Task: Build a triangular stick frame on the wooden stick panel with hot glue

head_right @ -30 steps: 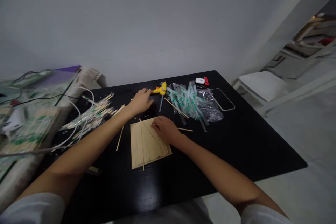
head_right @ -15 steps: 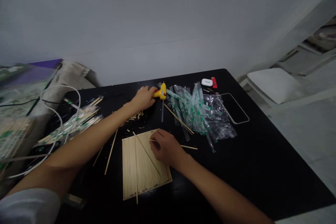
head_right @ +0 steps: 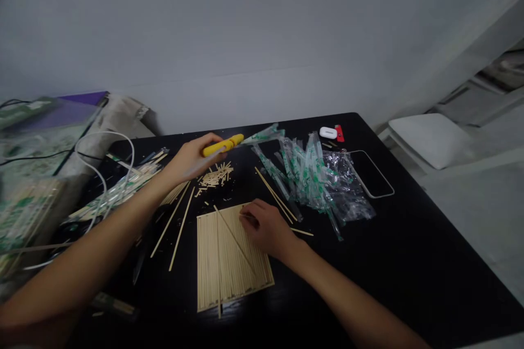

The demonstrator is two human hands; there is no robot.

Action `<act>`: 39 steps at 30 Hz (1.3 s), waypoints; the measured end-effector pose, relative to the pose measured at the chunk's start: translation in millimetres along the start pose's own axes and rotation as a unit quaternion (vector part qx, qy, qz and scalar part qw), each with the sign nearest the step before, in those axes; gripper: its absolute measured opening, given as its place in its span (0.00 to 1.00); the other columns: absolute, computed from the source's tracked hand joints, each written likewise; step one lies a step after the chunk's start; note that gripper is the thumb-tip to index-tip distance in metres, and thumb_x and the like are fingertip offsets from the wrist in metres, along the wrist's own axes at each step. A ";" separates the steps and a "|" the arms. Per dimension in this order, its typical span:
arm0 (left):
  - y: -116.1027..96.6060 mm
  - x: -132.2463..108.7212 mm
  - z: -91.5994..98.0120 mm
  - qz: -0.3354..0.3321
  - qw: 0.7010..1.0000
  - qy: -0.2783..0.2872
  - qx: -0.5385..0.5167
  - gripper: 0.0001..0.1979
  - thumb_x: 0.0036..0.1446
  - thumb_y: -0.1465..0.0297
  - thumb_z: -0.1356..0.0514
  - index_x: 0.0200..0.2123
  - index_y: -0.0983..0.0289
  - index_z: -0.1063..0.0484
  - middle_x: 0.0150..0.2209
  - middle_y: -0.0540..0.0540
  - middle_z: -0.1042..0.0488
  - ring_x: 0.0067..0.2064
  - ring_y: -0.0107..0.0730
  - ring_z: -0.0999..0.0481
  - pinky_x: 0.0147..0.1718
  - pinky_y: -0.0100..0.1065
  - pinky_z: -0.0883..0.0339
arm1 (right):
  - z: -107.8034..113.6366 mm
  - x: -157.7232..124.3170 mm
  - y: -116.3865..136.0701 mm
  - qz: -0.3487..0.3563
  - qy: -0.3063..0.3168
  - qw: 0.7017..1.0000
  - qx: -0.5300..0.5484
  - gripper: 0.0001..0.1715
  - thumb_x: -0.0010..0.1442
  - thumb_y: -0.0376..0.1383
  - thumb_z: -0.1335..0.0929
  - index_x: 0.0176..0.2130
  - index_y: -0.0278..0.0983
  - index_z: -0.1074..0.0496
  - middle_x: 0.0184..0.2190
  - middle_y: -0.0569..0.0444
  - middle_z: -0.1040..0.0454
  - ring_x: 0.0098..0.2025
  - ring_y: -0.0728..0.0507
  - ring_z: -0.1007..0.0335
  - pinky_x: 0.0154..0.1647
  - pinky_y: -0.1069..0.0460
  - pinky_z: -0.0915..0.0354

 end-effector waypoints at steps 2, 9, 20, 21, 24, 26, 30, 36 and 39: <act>3.7 -8.7 4.4 0.002 1.000 0.001 -0.024 0.18 0.59 0.55 0.36 0.47 0.59 0.23 0.31 0.49 0.23 0.31 0.32 0.28 0.31 0.31 0.39 | 11.7 7.1 4.0 -0.018 -0.024 1.000 0.004 0.05 0.66 0.33 0.31 0.37 0.37 0.24 0.31 0.53 0.24 0.30 0.46 0.27 0.32 0.52 0.34; -2.2 -22.6 2.9 -0.038 0.999 -0.010 -0.001 0.15 0.61 0.61 0.37 0.48 0.60 0.23 0.36 0.52 0.19 0.34 0.34 0.25 0.35 0.33 0.36 | 73.3 45.9 21.5 -0.086 -0.197 0.972 0.098 0.34 0.60 0.46 0.24 0.60 0.42 0.35 0.19 0.67 0.37 0.20 0.47 0.39 0.25 0.51 0.38; 17.9 -51.3 24.1 0.065 0.974 -0.120 -0.182 0.20 0.59 0.53 0.36 0.45 0.63 0.22 0.39 0.55 0.20 0.35 0.35 0.26 0.34 0.34 0.33 | 116.7 34.4 10.5 -0.053 -0.246 0.956 -0.152 0.14 0.70 0.44 0.33 0.39 0.39 0.22 0.29 0.53 0.21 0.28 0.44 0.26 0.32 0.51 0.35; 23.2 -56.4 28.4 0.087 0.964 -0.134 -0.212 0.21 0.57 0.52 0.35 0.44 0.64 0.21 0.39 0.55 0.20 0.34 0.34 0.27 0.34 0.34 0.33 | 122.5 31.9 6.6 -0.058 -0.238 0.952 -0.185 0.14 0.70 0.43 0.33 0.40 0.39 0.22 0.29 0.52 0.20 0.28 0.44 0.26 0.31 0.51 0.35; 34.7 -71.8 38.4 0.122 0.943 -0.149 -0.271 0.20 0.54 0.54 0.32 0.40 0.64 0.21 0.34 0.54 0.22 0.32 0.32 0.28 0.33 0.33 0.33 | 130.7 28.6 -7.2 -0.095 -0.136 0.949 -0.268 0.12 0.68 0.39 0.34 0.44 0.38 0.20 0.33 0.49 0.17 0.28 0.42 0.24 0.33 0.50 0.34; 39.2 -80.3 41.8 0.134 0.937 -0.138 -0.292 0.18 0.53 0.56 0.31 0.39 0.64 0.21 0.29 0.52 0.25 0.30 0.32 0.28 0.33 0.33 0.34 | 131.3 24.8 -16.5 -0.144 -0.040 0.938 -0.312 0.19 0.66 0.37 0.33 0.55 0.38 0.23 0.30 0.50 0.18 0.28 0.39 0.23 0.33 0.49 0.34; 44.9 -90.0 45.1 0.144 0.934 -0.114 -0.307 0.17 0.53 0.57 0.29 0.40 0.62 0.20 0.27 0.50 0.28 0.29 0.31 0.30 0.31 0.32 0.36 | 140.8 11.2 -21.6 -0.225 0.047 0.905 -0.358 0.40 0.63 0.36 0.31 0.71 0.37 0.39 0.27 0.52 0.19 0.30 0.35 0.21 0.31 0.48 0.33; 49.8 -92.8 47.7 0.153 0.944 -0.092 -0.279 0.17 0.56 0.57 0.32 0.44 0.63 0.20 0.34 0.53 0.22 0.30 0.29 0.30 0.31 0.32 0.36 | 178.0 7.6 -4.1 -0.219 -0.020 0.912 -0.345 0.28 0.62 0.36 0.32 0.61 0.36 0.27 0.32 0.48 0.17 0.30 0.37 0.21 0.32 0.47 0.32; 50.1 -94.1 50.6 0.140 0.956 -0.080 -0.243 0.18 0.58 0.56 0.33 0.43 0.65 0.20 0.34 0.54 0.22 0.30 0.29 0.31 0.31 0.33 0.37 | 198.5 11.8 12.1 -0.173 -0.091 0.921 -0.338 0.11 0.61 0.39 0.29 0.43 0.39 0.19 0.24 0.50 0.21 0.22 0.41 0.28 0.23 0.48 0.40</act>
Point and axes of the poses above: each hand's wrist, its own x-axis towards the middle knuckle, its own z-axis out of the back of the hand, y = z × x, the point moved 5 cm from there along x, towards the middle knuckle
